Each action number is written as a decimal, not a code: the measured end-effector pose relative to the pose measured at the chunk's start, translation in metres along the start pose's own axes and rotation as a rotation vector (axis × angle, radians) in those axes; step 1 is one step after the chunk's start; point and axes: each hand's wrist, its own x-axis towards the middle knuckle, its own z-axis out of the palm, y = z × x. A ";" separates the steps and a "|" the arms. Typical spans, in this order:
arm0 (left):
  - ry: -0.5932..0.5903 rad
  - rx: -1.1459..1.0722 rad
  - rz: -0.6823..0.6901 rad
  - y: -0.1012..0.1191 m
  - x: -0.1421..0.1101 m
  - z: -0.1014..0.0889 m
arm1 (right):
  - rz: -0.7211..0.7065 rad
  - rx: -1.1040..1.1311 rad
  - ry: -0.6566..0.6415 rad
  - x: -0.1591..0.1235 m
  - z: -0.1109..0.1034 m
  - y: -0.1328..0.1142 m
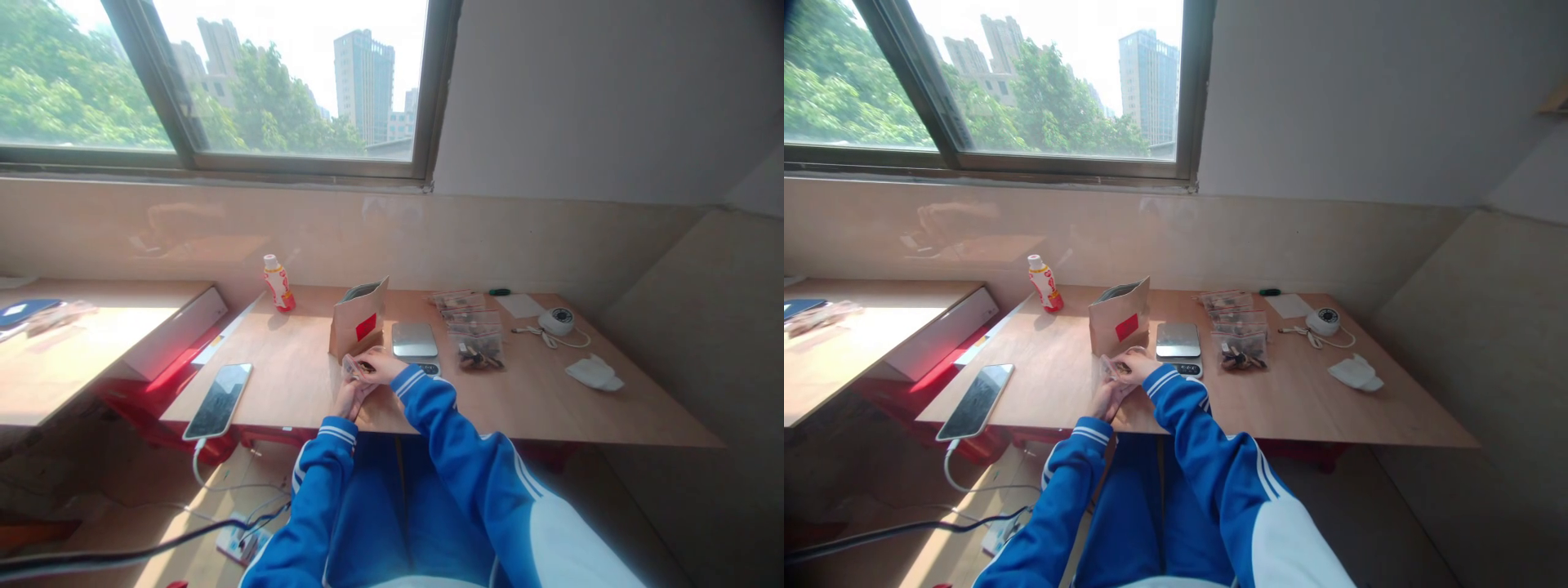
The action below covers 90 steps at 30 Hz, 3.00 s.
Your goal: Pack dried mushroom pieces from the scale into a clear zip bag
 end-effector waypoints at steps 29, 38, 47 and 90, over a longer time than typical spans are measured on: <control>0.008 0.018 -0.073 0.002 -0.002 -0.004 | 0.049 0.134 0.058 -0.025 -0.088 -0.031; -0.075 0.021 -0.088 0.005 -0.005 -0.001 | 0.072 0.147 0.078 -0.035 -0.099 -0.023; -0.024 -0.015 -0.066 0.002 -0.004 -0.002 | 0.142 0.390 0.117 -0.027 -0.083 -0.032; -0.019 -0.003 -0.066 0.011 -0.009 0.007 | -0.270 -0.146 0.522 0.027 -0.098 -0.015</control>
